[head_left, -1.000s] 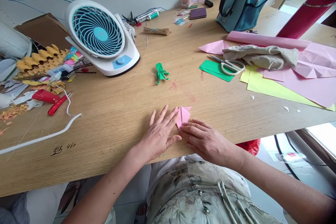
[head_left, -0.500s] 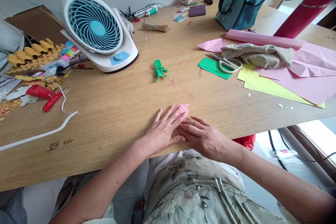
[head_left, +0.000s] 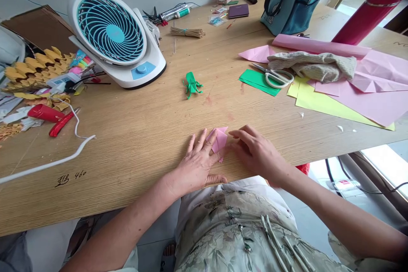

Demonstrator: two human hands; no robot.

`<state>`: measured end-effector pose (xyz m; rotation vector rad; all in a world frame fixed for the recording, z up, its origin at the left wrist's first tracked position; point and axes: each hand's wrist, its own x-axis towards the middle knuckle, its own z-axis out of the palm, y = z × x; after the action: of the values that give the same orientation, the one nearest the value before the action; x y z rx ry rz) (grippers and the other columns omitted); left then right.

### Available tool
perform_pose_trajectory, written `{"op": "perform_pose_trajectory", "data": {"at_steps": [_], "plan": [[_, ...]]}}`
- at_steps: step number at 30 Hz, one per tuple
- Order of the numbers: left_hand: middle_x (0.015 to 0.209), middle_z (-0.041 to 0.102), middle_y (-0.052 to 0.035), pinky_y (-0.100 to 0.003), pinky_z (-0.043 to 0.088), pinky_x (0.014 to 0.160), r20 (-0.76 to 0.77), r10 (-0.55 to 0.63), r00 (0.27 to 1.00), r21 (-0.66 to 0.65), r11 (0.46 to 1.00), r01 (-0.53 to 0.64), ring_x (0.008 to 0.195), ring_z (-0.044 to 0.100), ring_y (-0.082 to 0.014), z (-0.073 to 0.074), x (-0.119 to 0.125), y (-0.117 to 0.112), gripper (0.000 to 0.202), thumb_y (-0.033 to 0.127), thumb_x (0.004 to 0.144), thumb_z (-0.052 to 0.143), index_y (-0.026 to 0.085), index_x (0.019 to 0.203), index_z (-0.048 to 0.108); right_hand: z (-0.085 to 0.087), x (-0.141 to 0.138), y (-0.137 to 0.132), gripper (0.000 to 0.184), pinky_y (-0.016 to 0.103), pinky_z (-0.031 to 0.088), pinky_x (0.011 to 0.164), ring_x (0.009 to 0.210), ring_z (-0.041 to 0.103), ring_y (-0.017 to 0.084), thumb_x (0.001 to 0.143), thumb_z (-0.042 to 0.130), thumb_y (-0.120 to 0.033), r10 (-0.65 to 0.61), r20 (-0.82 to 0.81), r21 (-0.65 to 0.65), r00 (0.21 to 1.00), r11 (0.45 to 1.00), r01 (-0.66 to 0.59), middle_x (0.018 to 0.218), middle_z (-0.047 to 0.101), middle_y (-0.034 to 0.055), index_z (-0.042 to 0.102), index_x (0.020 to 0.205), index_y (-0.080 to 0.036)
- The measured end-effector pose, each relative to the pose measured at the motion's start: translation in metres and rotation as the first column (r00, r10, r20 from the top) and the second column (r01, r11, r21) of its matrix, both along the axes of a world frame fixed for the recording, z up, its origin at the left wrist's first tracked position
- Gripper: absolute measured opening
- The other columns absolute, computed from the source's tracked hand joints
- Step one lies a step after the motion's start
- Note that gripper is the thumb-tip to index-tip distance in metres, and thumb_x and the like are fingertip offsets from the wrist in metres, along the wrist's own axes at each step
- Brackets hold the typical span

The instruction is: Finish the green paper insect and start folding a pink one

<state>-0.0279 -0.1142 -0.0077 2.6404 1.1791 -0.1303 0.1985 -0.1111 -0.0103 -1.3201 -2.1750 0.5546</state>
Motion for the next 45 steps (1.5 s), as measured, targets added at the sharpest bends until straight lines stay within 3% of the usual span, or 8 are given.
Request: {"op": "perform_pose_trajectory", "data": {"at_steps": [4,10,19,22,25,29,39,45], "plan": [[0.168,0.006,-0.0159,-0.074,0.011,0.115,0.003,-0.02,1.0,-0.008,1.0,0.02,0.152,-0.001,-0.0502,0.002,0.001,-0.001,0.094,0.082,0.075,0.051,0.034,0.155,0.034,0.014,-0.017,0.02,0.019,0.031,0.049,0.071,0.085,0.066,0.021,0.097,0.051,-0.023,-0.071,0.203,-0.143,0.977,0.985,0.101,0.103,0.065,0.0101,0.067,0.106,-0.017],[0.169,0.003,-0.0137,-0.075,0.014,0.114,0.035,-0.021,0.999,0.019,1.0,0.02,0.151,-0.002,-0.0519,-0.001,0.001,-0.002,0.1,0.082,0.074,0.054,0.038,0.158,0.021,0.024,-0.036,0.028,0.018,0.032,0.048,0.068,0.09,0.067,0.025,0.097,0.054,-0.03,-0.095,0.413,-0.162,0.906,0.971,0.176,0.104,0.066,0.0151,0.062,0.1,-0.014],[0.168,0.005,-0.0141,-0.074,0.016,0.114,0.022,0.064,0.998,-0.007,0.998,-0.063,0.151,0.001,-0.0514,0.002,0.004,-0.007,0.089,0.076,0.077,0.058,0.04,0.154,0.033,0.015,-0.036,0.026,0.015,0.032,0.049,0.069,0.087,0.066,0.024,0.095,0.057,-0.031,-0.131,0.382,-0.134,0.915,0.972,0.195,0.099,0.068,0.0122,0.061,0.097,-0.017],[0.169,0.005,-0.0122,-0.074,0.017,0.114,0.023,0.057,0.998,0.005,0.998,-0.057,0.151,0.0,-0.0513,0.0,0.003,-0.007,0.088,0.076,0.076,0.059,0.039,0.153,0.036,0.009,-0.033,0.026,0.014,0.032,0.051,0.075,0.091,0.064,0.023,0.096,0.055,-0.023,-0.106,0.241,-0.007,0.965,0.994,0.111,0.104,0.066,0.0127,0.064,0.102,-0.017],[0.169,0.004,-0.0127,-0.074,0.016,0.114,0.033,0.047,0.998,0.007,0.999,-0.047,0.151,0.0,-0.0521,-0.002,0.002,-0.006,0.087,0.078,0.076,0.058,0.037,0.151,0.041,0.003,-0.027,0.028,0.022,0.035,0.049,0.089,0.102,0.061,0.023,0.098,0.049,-0.015,0.108,0.088,0.142,0.99,0.983,-0.119,0.112,0.066,0.0143,0.068,0.108,-0.015],[0.169,0.001,-0.0145,-0.073,0.015,0.115,0.07,0.033,0.997,0.007,0.999,-0.034,0.151,0.0,-0.0513,-0.002,0.0,-0.006,0.087,0.078,0.077,0.054,0.036,0.152,0.039,-0.003,-0.017,0.03,0.034,0.036,0.047,0.092,0.104,0.063,0.022,0.098,0.047,-0.012,0.325,0.076,0.122,0.943,0.935,-0.332,0.114,0.068,0.0131,0.063,0.127,-0.016],[0.168,0.006,-0.0159,-0.07,0.015,0.117,0.075,0.055,0.996,0.116,0.991,-0.063,0.153,0.008,-0.046,-0.007,-0.008,-0.023,0.073,0.071,0.083,0.052,0.03,0.144,0.052,-0.002,-0.015,0.024,0.029,0.038,0.042,0.097,0.109,0.061,0.024,0.101,0.049,-0.028,0.34,0.195,0.119,0.92,0.923,-0.366,0.119,0.068,0.0146,0.068,0.118,-0.016],[0.164,0.015,-0.0265,-0.063,0.016,0.121,-0.026,0.102,0.994,0.133,0.986,-0.097,0.153,0.012,-0.0422,-0.003,-0.002,-0.027,0.087,0.068,0.089,0.048,0.009,0.152,0.036,-0.002,-0.017,0.023,0.024,0.037,0.043,0.096,0.11,0.062,0.023,0.101,0.05,-0.025,0.336,0.17,0.115,0.926,0.927,-0.358,0.119,0.068,0.0134,0.071,0.109,-0.017]]}}
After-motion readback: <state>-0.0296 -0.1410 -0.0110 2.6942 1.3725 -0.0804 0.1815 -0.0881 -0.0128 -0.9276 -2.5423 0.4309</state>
